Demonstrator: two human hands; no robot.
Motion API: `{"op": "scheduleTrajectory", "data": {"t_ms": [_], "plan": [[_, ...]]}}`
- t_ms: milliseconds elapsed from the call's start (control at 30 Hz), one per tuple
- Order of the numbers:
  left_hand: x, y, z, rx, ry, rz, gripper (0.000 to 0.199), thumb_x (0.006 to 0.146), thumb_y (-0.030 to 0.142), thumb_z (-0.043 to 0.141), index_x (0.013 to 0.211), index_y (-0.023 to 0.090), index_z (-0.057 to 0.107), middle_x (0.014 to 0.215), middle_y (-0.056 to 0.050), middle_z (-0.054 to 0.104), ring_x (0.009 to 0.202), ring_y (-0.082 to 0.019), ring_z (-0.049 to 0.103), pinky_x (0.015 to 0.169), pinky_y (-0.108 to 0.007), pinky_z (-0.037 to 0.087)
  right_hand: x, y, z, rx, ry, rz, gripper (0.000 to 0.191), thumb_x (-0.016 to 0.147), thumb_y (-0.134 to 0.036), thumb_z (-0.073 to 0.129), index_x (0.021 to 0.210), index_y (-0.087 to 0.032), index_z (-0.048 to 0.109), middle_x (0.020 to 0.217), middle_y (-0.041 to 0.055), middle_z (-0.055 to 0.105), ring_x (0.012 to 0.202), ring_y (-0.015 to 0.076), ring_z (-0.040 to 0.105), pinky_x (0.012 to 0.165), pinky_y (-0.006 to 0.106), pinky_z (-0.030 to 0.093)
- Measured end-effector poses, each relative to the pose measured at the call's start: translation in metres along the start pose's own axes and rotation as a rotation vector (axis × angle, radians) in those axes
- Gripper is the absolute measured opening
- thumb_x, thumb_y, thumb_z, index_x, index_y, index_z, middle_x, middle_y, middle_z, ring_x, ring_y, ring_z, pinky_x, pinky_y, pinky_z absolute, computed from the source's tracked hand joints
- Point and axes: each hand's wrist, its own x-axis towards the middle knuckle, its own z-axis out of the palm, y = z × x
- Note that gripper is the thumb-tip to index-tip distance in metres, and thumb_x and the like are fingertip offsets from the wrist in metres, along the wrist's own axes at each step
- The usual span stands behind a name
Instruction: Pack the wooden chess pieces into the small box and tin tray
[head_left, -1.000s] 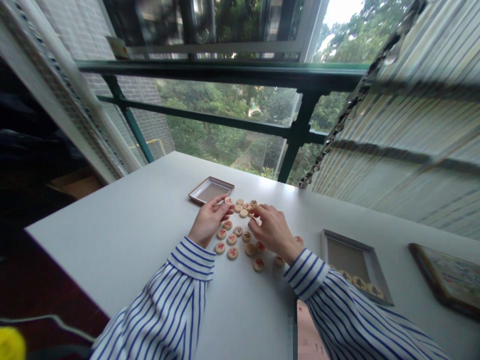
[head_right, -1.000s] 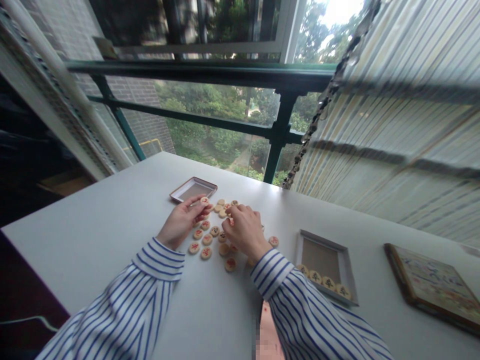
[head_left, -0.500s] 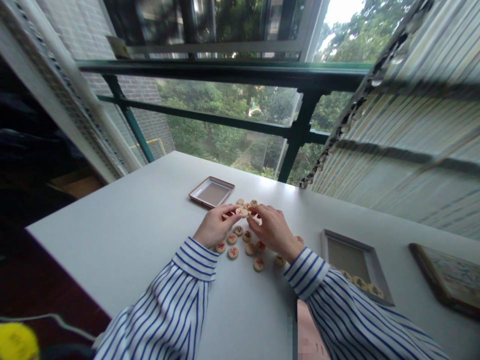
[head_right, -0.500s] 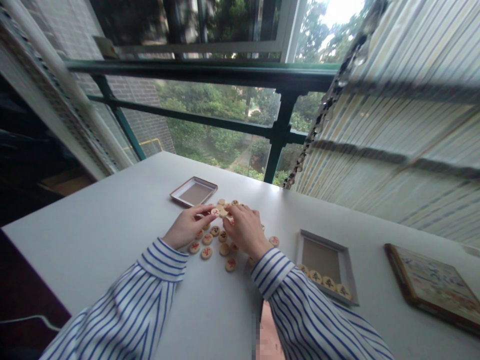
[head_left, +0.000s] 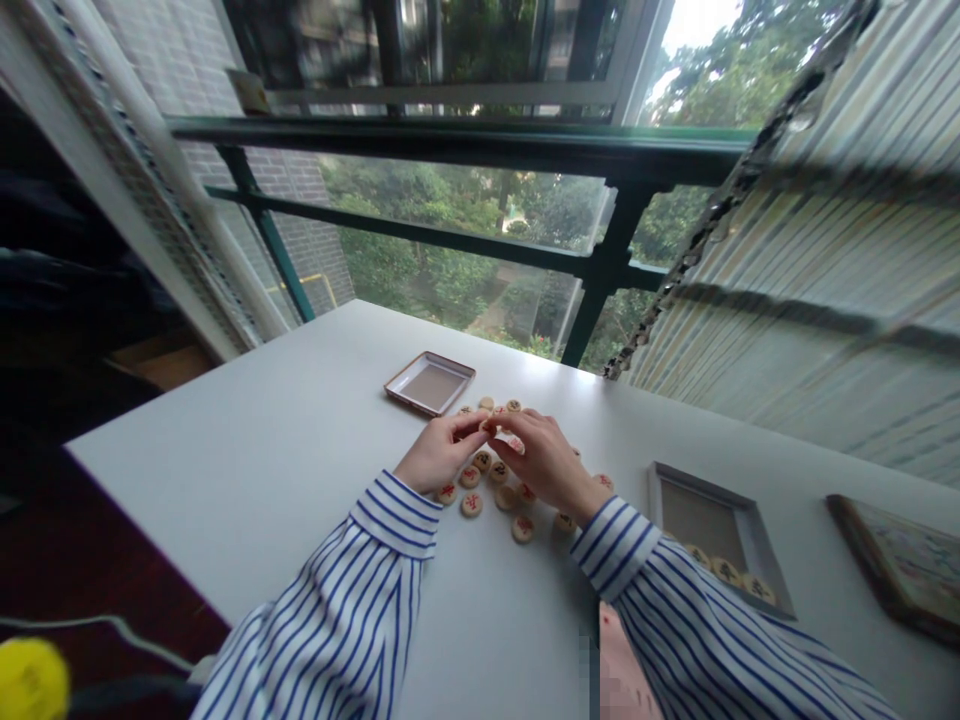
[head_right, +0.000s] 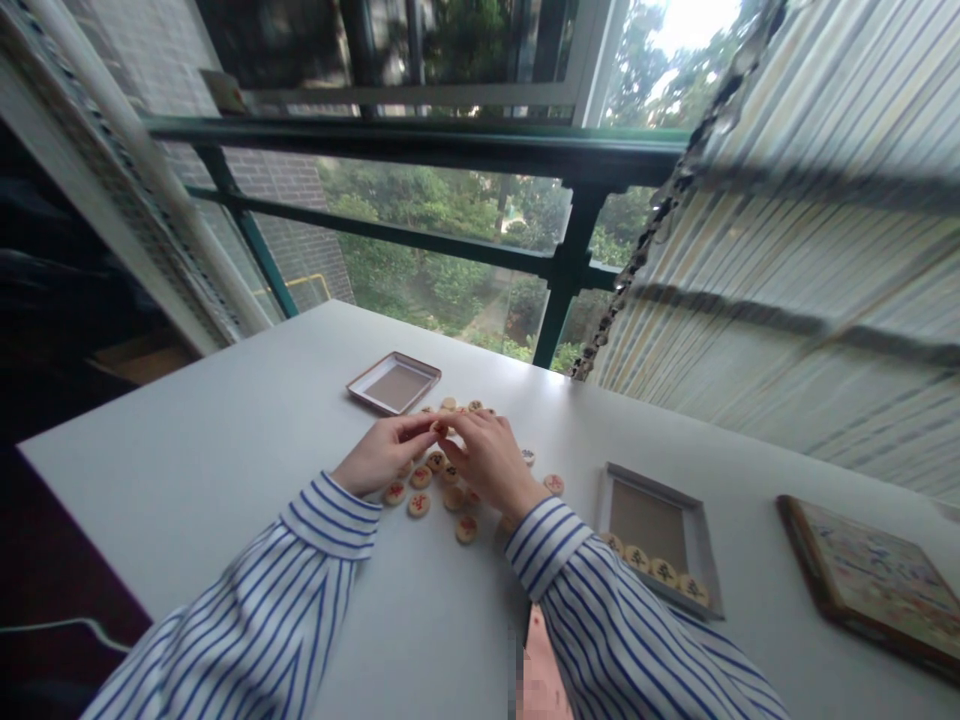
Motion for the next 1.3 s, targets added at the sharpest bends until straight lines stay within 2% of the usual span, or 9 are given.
{"op": "scheduleTrajectory", "data": {"t_ms": [133,267,367,533,733,967,1133,1300], "plan": [[-0.001,0.000,0.000,0.046,0.003,0.013,0.034,0.076,0.031,0.056,0.105,0.016,0.063,0.100,-0.007,0.066,0.095,-0.019,0.059,0.086,-0.030,0.044,0.001,0.000,0.000,-0.032,-0.016,-0.011,0.017,0.085,-0.028,0.049,0.099,-0.023,0.057,0.099,0.0038,0.063,0.093,0.0156,0.052,0.078,0.029,0.033],[-0.001,-0.004,-0.003,0.270,0.213,-0.026,0.035,0.076,0.036,0.054,0.102,0.015,0.065,0.094,-0.008,0.067,0.078,-0.019,0.062,0.071,-0.030,0.049,0.000,0.001,0.001,-0.096,-0.057,0.016,0.016,0.086,-0.029,0.048,0.095,-0.024,0.060,0.093,0.0026,0.065,0.093,0.0155,0.051,0.079,0.029,0.031],[-0.001,-0.008,-0.009,0.431,0.359,-0.011,0.032,0.077,0.035,0.052,0.097,0.016,0.066,0.091,-0.008,0.068,0.073,-0.018,0.061,0.069,-0.030,0.048,-0.002,0.002,0.000,-0.158,-0.110,0.027,0.019,0.087,-0.032,0.045,0.093,-0.024,0.062,0.091,0.0032,0.066,0.091,0.0165,0.051,0.079,0.031,0.029],[0.001,-0.012,-0.015,0.515,0.435,0.041,0.026,0.077,0.031,0.051,0.092,0.017,0.066,0.088,-0.007,0.067,0.073,-0.017,0.060,0.073,-0.030,0.047,-0.003,0.003,0.000,-0.223,-0.156,0.008,0.023,0.087,-0.034,0.044,0.093,-0.025,0.064,0.089,0.0031,0.066,0.090,0.0174,0.049,0.078,0.032,0.026],[0.002,-0.017,-0.013,0.722,0.394,0.128,0.022,0.079,0.024,0.048,0.091,0.018,0.065,0.089,-0.007,0.065,0.081,-0.018,0.058,0.079,-0.031,0.045,-0.003,0.006,0.002,-0.249,-0.168,0.001,0.023,0.087,-0.034,0.045,0.090,-0.026,0.066,0.090,0.0027,0.067,0.090,0.0186,0.049,0.076,0.033,0.025],[0.012,-0.018,-0.009,0.854,0.295,0.255,0.022,0.079,0.017,0.048,0.090,0.019,0.066,0.093,-0.006,0.066,0.088,-0.020,0.055,0.084,-0.035,0.042,-0.004,0.004,0.000,-0.255,-0.191,0.007,0.026,0.087,-0.034,0.043,0.081,-0.024,0.066,0.087,0.0027,0.066,0.088,0.0177,0.048,0.074,0.033,0.025],[0.022,-0.012,-0.005,0.912,0.139,0.274,0.022,0.079,0.020,0.050,0.094,0.020,0.067,0.102,-0.006,0.065,0.095,-0.021,0.053,0.085,-0.035,0.040,-0.004,0.005,-0.002,-0.278,-0.148,0.009,0.024,0.087,-0.033,0.043,0.079,-0.023,0.064,0.086,0.0038,0.064,0.088,0.0183,0.048,0.074,0.032,0.026],[0.026,-0.009,0.000,0.966,0.032,0.295,0.020,0.080,0.023,0.051,0.094,0.023,0.065,0.100,-0.003,0.065,0.094,-0.021,0.052,0.082,-0.036,0.037,-0.003,0.011,-0.001,-0.326,-0.060,0.140,0.019,0.086,-0.026,0.044,0.086,-0.023,0.062,0.086,0.0040,0.064,0.086,0.0186,0.049,0.073,0.031,0.028]]}}
